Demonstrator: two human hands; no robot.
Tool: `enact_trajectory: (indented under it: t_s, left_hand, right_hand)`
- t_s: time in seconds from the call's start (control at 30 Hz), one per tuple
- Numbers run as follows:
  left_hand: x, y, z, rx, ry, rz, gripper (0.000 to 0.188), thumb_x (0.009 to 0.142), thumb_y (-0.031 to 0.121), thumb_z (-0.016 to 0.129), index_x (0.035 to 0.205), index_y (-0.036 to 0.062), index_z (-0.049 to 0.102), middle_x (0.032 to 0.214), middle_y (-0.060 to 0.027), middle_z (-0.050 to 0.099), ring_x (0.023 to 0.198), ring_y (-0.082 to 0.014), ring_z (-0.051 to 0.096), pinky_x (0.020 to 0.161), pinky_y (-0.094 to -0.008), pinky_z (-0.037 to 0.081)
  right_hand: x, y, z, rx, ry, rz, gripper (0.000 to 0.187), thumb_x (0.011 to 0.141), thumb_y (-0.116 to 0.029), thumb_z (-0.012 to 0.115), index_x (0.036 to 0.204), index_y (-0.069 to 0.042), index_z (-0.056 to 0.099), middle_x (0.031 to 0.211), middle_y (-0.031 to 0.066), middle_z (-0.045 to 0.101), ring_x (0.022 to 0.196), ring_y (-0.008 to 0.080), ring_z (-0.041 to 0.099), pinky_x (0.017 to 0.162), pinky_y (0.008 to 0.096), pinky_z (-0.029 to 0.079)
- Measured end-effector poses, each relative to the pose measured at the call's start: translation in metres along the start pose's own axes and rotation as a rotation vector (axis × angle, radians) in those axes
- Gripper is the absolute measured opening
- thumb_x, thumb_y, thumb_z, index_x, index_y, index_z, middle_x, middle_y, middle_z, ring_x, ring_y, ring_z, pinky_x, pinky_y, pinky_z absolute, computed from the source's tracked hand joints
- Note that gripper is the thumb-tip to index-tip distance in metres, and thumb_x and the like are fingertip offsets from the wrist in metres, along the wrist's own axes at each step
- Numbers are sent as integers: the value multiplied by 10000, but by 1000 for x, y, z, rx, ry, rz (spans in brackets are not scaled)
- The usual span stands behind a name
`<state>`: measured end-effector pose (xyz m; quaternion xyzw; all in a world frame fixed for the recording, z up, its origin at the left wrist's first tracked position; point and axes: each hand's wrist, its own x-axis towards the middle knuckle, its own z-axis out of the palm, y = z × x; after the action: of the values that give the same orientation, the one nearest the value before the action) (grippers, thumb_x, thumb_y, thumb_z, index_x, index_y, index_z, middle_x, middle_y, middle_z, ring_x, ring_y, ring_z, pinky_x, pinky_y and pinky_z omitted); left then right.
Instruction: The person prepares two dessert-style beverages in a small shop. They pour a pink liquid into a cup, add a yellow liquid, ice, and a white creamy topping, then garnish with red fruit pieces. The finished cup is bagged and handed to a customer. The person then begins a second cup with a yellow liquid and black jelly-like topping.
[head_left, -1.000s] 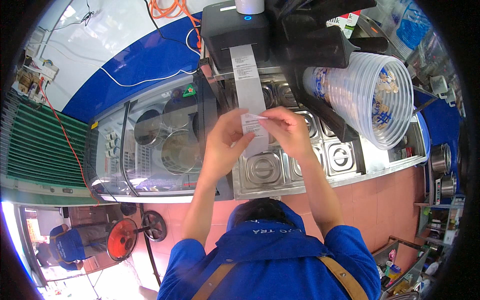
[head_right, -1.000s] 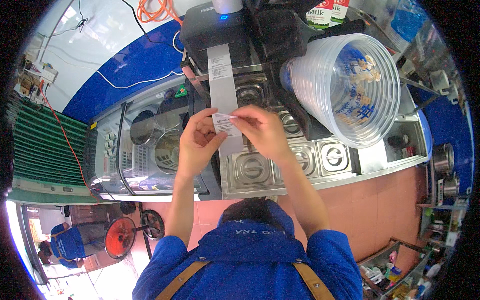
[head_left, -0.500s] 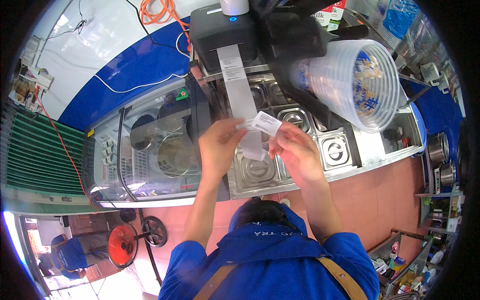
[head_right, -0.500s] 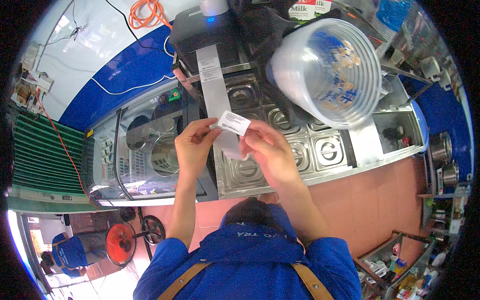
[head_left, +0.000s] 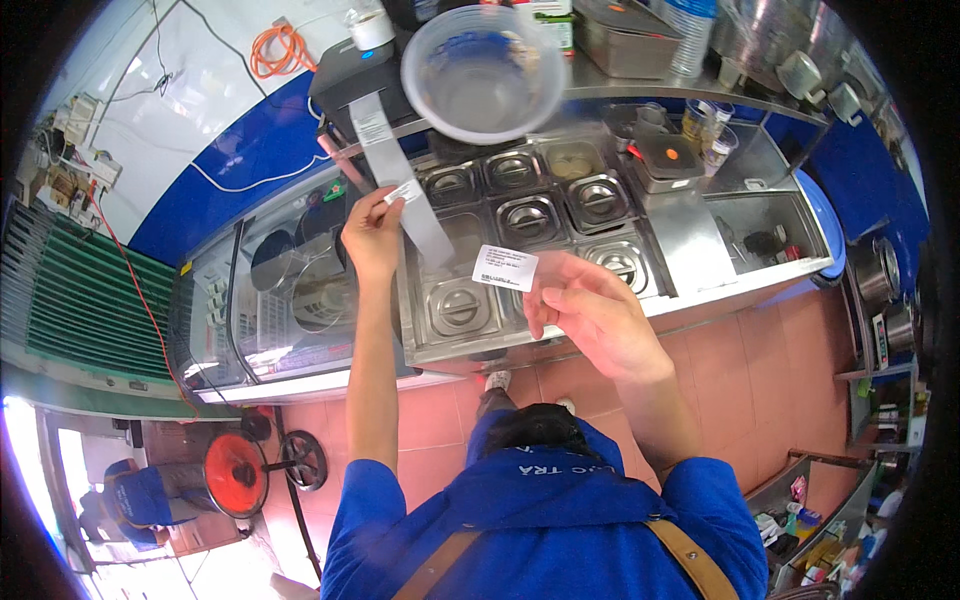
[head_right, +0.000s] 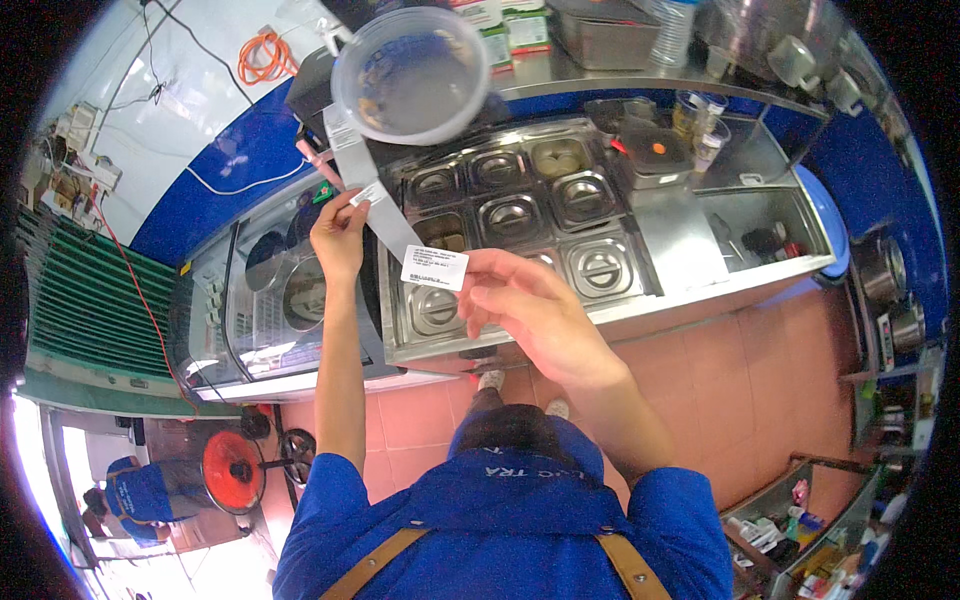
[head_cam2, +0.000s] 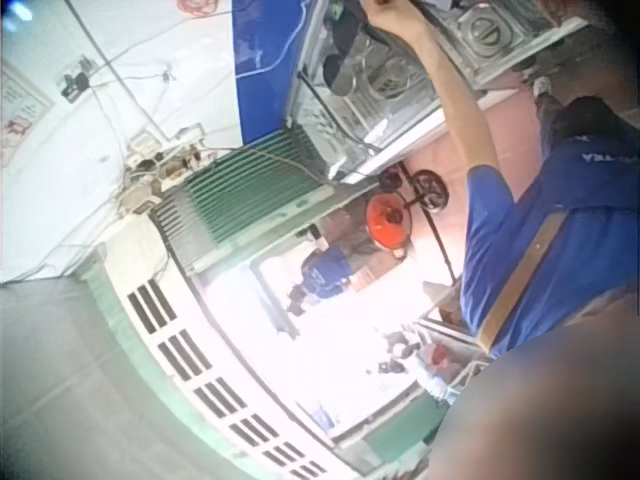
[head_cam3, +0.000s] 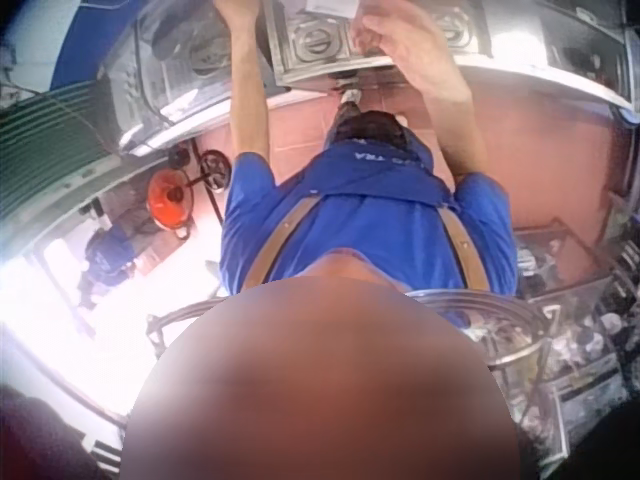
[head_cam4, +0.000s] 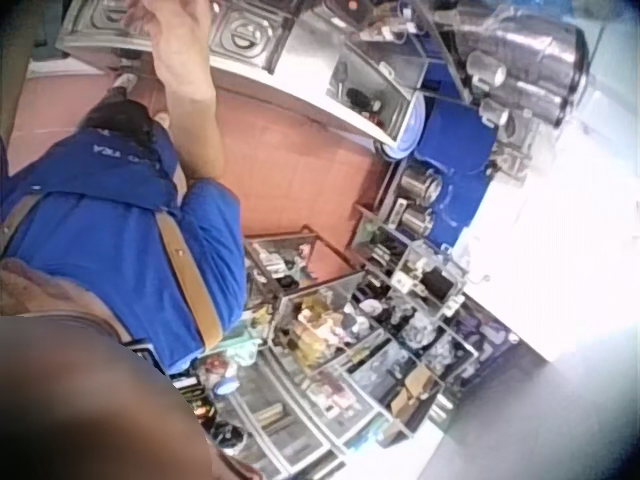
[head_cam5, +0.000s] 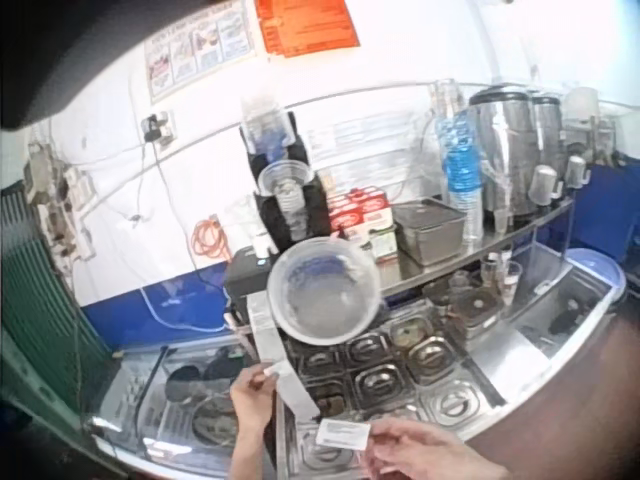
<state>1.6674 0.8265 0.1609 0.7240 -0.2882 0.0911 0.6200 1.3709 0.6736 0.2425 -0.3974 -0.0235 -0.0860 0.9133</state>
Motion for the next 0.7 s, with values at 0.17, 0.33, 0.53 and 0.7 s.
enact_trajectory:
  t_s: [0.17, 0.33, 0.53, 0.7]
  left_hand:
    - [-12, -1, 8, 50, 168, 150, 194, 869, 6, 749, 1059, 44, 742, 1010, -52, 696, 790, -79, 636, 690, -218, 498]
    - [-49, 53, 14, 571, 302, 509, 128, 884, 52, 723, 1012, 50, 724, 1109, -116, 677, 1055, -269, 636, 950, -400, 490]
    - [-132, 152, 10, -101, -327, -193, 229, 898, 45, 687, 1125, 25, 704, 1075, -79, 718, 1022, -166, 642, 947, -318, 469]
    - [-125, 220, 16, 74, -506, 39, 233, 864, -17, 679, 1094, 9, 710, 1033, -89, 712, 976, -157, 641, 910, -315, 482]
  right_hand:
    - [-37, -20, -8, -15, 8, 4, 333, 959, -80, 582, 1263, 54, 562, 1044, 82, 631, 954, 173, 613, 794, 318, 503]
    - [-55, -28, -14, -62, 66, -16, 352, 952, -91, 582, 1280, 37, 579, 1032, 93, 639, 931, 183, 610, 761, 335, 505]
    - [-56, -25, -12, -266, 170, -172, 589, 936, -57, 620, 1483, -24, 406, 1129, 86, 644, 1013, 188, 610, 876, 323, 479]
    - [-38, -29, -4, -853, 191, -371, 965, 780, -169, 836, 1558, -44, 279, 1137, 105, 720, 1037, 165, 661, 934, 345, 485]
